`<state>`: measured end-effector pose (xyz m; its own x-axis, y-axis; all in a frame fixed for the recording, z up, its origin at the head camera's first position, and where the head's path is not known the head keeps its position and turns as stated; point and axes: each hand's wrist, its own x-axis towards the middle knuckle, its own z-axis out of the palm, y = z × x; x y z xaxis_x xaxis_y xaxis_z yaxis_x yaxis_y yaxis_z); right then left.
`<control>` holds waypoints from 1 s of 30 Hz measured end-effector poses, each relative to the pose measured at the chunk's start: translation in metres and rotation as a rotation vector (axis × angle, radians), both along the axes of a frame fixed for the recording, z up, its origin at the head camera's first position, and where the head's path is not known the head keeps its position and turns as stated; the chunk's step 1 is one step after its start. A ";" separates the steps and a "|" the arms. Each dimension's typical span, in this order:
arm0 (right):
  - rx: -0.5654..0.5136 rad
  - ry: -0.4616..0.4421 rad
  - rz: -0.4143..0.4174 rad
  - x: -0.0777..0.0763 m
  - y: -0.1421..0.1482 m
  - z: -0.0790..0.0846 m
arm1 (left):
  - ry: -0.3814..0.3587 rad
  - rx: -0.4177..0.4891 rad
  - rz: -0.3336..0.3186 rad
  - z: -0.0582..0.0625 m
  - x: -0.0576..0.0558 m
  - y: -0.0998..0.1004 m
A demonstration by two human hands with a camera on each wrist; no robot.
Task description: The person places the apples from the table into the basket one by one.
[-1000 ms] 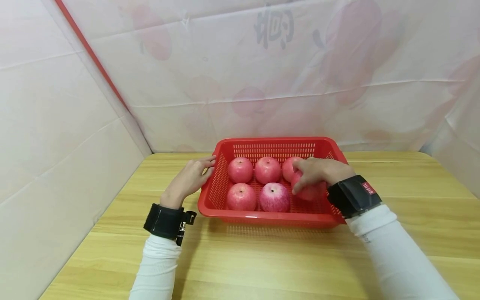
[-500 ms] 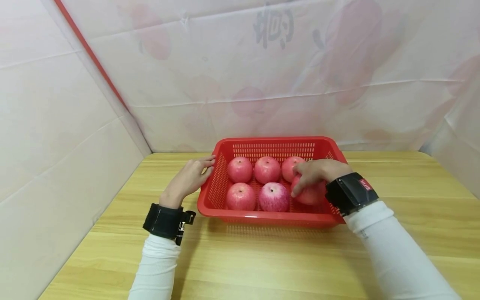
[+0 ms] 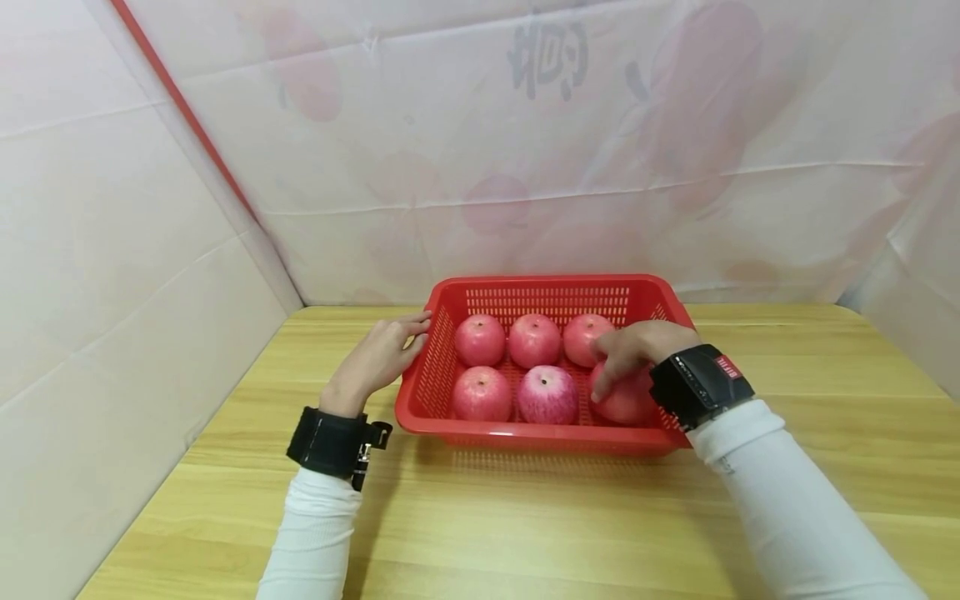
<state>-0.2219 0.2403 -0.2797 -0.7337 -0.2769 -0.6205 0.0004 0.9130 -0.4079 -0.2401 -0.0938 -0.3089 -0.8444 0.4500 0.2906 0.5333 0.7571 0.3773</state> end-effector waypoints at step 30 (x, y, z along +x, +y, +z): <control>0.005 0.483 0.219 0.003 0.024 0.015 | 0.004 -0.009 -0.002 -0.002 -0.001 -0.001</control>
<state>-0.2189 0.2642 -0.2651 -0.8616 -0.4535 -0.2280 -0.3772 0.8726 -0.3103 -0.2411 -0.0950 -0.3106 -0.8423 0.4542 0.2901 0.5363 0.7596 0.3680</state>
